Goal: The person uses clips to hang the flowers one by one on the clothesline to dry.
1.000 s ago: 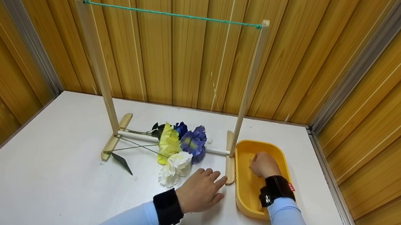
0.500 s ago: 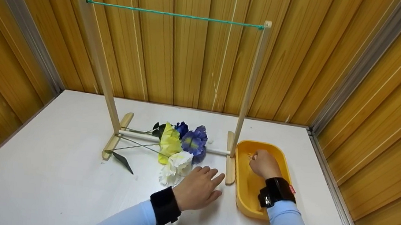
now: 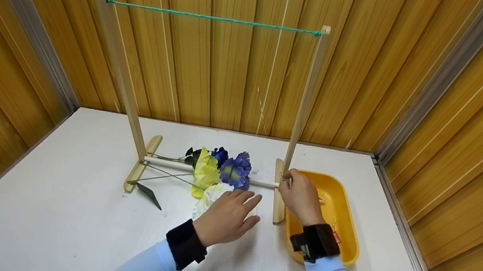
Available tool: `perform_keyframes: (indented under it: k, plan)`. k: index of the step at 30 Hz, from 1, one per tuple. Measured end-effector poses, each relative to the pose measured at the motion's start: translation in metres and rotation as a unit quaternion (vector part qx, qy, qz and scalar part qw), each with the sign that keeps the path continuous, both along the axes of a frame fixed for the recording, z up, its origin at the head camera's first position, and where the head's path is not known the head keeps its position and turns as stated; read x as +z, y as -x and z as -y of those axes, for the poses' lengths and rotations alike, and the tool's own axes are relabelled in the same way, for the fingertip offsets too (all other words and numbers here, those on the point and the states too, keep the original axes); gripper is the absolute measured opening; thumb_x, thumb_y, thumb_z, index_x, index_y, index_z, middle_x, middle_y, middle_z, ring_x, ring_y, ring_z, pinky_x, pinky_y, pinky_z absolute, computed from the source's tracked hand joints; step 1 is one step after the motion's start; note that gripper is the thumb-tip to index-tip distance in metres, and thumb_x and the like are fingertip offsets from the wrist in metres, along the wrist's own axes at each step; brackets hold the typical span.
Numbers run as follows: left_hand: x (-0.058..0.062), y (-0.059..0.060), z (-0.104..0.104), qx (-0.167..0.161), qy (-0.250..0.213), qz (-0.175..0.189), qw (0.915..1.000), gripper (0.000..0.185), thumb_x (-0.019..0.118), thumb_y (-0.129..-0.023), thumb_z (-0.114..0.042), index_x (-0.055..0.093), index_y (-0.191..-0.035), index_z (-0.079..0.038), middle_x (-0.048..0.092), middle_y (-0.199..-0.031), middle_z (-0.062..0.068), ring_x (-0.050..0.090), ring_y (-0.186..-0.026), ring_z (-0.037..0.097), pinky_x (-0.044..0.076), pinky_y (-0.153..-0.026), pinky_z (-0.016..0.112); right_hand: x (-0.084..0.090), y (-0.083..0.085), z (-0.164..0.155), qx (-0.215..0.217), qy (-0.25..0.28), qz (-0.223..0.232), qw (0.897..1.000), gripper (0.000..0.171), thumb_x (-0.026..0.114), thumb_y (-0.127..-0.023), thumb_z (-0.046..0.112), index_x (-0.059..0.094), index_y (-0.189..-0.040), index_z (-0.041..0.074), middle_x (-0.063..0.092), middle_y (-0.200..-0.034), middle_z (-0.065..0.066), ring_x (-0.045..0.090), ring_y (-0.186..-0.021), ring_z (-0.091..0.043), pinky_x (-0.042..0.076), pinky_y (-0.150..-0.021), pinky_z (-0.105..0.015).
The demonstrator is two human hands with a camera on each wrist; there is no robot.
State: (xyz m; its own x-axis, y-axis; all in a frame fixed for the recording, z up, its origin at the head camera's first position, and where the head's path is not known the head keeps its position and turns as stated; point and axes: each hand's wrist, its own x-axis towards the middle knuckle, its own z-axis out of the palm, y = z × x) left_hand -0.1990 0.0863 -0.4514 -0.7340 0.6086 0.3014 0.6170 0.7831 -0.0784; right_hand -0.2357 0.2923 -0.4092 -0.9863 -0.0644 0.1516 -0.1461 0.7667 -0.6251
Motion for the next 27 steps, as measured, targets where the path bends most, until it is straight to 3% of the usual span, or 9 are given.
perform_keyframes:
  k: [8, 15, 21, 27]
  plan:
    - [0.007, 0.003, 0.016, -0.011, -0.092, 0.001, 0.9957, 0.048, 0.05, -0.108, -0.043, 0.062, -0.141, -0.009, 0.068, -0.132, 0.006, 0.064, -0.119, 0.022, 0.053, -0.098, 0.037, -0.001, -0.014, 0.037, -0.001, 0.08, -0.051, 0.996, 0.014, 0.067, -0.097, 0.001, 0.069, -0.111, -0.003, 0.063, -0.081, -0.009, 0.066, -0.071, -0.018, 0.051, -0.059, -0.018]
    - [0.009, 0.002, 0.03, -0.023, -0.16, -0.019, 0.9867, 0.046, 0.056, -0.106, -0.038, 0.064, -0.138, -0.006, 0.069, -0.131, 0.007, 0.065, -0.118, 0.022, 0.053, -0.099, 0.037, -0.011, -0.022, 0.062, 0.008, 0.162, -0.098, 0.982, 0.015, 0.068, -0.094, -0.006, 0.072, -0.108, -0.002, 0.073, -0.085, -0.01, 0.068, -0.066, -0.006, 0.051, -0.057, -0.017]
    - [0.005, -0.002, 0.04, -0.028, -0.211, -0.045, 0.976, 0.048, 0.064, -0.102, -0.035, 0.065, -0.137, -0.003, 0.071, -0.121, 0.006, 0.067, -0.109, 0.02, 0.053, -0.095, 0.034, -0.019, -0.027, 0.077, 0.009, 0.204, -0.117, 0.972, 0.017, 0.069, -0.094, -0.005, 0.072, -0.11, -0.002, 0.075, -0.088, -0.014, 0.065, -0.062, -0.013, 0.047, -0.053, -0.018]
    - [-0.005, -0.004, 0.044, -0.025, -0.253, -0.054, 0.9657, 0.046, 0.073, -0.096, -0.033, 0.068, -0.132, -0.005, 0.071, -0.11, 0.003, 0.066, -0.098, 0.017, 0.053, -0.087, 0.03, -0.028, -0.033, 0.09, 0.013, 0.222, -0.135, 0.965, 0.02, 0.07, -0.095, -0.002, 0.07, -0.114, -0.004, 0.075, -0.094, -0.016, 0.065, -0.066, -0.013, 0.049, -0.058, -0.018]
